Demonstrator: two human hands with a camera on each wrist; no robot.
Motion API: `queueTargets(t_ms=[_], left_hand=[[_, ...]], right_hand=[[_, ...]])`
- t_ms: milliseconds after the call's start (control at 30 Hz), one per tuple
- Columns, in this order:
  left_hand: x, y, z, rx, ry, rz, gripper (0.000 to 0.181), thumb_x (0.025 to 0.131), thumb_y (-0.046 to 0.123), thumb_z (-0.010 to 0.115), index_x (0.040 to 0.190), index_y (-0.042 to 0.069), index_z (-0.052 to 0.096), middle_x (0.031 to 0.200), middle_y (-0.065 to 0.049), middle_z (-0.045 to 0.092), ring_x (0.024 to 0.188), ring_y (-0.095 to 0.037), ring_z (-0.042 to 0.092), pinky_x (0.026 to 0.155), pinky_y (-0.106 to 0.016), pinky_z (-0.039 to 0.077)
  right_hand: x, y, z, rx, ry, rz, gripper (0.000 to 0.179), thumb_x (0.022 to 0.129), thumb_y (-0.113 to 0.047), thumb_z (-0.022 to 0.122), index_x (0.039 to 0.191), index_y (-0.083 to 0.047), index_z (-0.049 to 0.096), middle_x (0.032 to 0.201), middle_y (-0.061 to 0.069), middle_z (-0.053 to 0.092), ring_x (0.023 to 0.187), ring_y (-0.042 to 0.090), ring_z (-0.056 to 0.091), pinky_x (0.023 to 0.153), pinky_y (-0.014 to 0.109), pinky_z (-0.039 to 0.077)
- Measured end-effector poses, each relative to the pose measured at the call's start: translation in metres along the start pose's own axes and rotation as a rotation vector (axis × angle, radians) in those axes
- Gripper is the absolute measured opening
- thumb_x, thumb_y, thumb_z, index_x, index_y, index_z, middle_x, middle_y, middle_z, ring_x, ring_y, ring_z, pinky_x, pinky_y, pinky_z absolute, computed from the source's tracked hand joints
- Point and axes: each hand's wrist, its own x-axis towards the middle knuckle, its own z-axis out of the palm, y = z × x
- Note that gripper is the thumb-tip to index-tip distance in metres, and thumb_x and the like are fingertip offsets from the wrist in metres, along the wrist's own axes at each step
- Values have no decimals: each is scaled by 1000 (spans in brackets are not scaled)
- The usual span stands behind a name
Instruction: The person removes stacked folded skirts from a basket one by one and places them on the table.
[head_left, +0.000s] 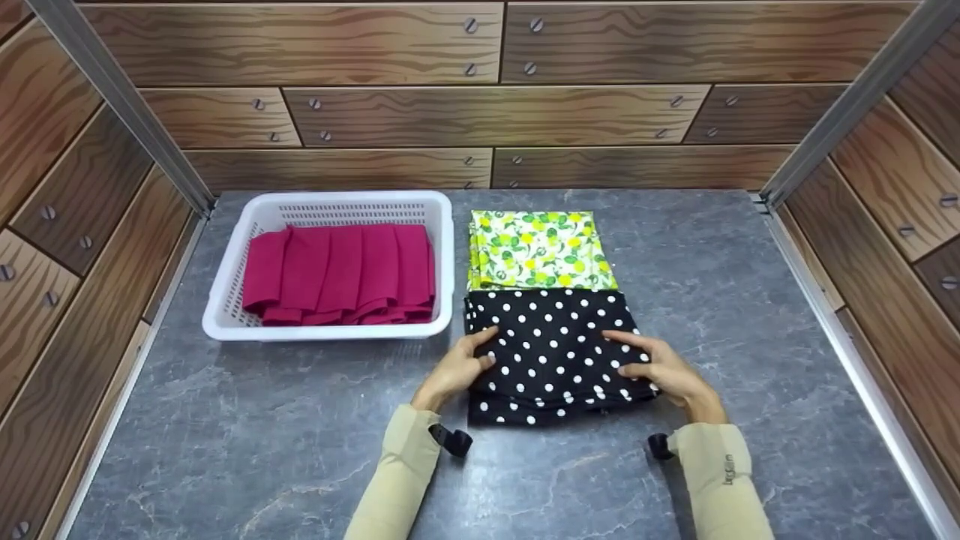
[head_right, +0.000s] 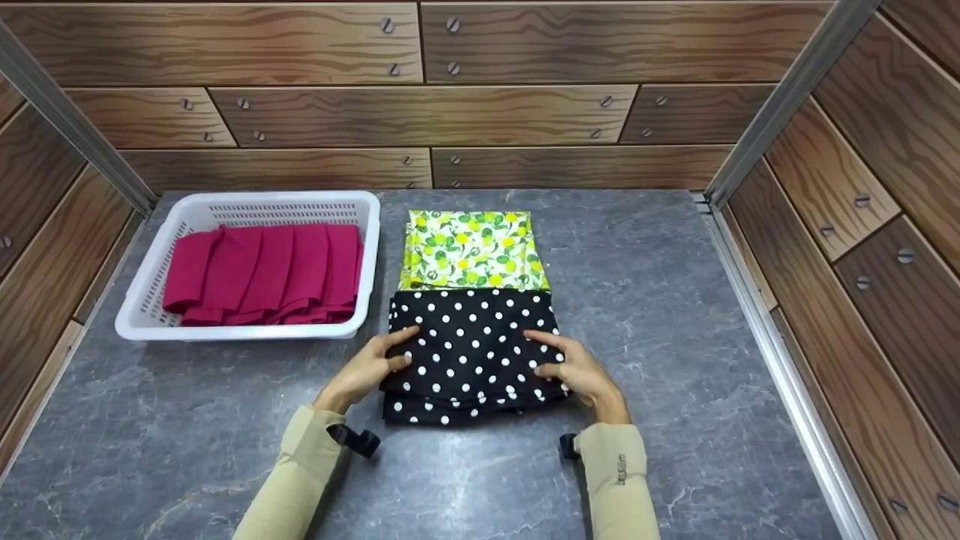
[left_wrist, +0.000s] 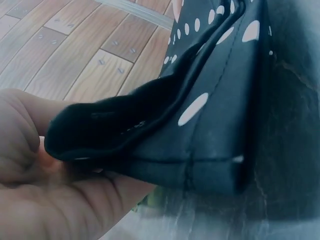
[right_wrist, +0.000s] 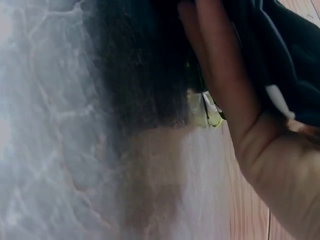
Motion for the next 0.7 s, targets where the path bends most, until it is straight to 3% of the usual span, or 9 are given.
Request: queueTargets(t_ms=[100, 233, 533, 700], left_hand=[[4, -1, -1, -22, 10, 10, 60, 90, -11, 48, 148, -16, 35, 155, -33, 33, 145, -42, 28, 121, -50, 20], [12, 1, -3, -29, 41, -29, 60, 91, -11, 48, 150, -11, 36, 156, -30, 32, 146, -40, 27, 121, -49, 19], [42, 5, -9, -4, 116, -25, 61, 88, -13, 45, 148, -12, 39, 155, -29, 36, 146, -39, 27, 121, -46, 19], [58, 8, -10, -29, 164, -36, 64, 85, -15, 43, 148, -14, 38, 155, -30, 35, 146, -39, 27, 122, -45, 18]], right_hand=[[3, 0, 1, 29, -8, 23, 65, 83, 10, 64, 146, 9, 45, 154, 34, 32, 115, 18, 50, 82, 25, 56], [10, 0, 2, 83, 13, 62, 67, 83, 12, 61, 147, 8, 42, 152, 36, 31, 96, 15, 59, 76, 27, 57], [36, -3, 0, 17, 104, 101, 67, 82, 14, 59, 148, 6, 44, 157, 31, 29, 106, 19, 47, 70, 21, 51], [52, -7, -3, 7, 128, 113, 68, 82, 14, 57, 148, 6, 44, 154, 31, 32, 98, 17, 49, 71, 21, 51]])
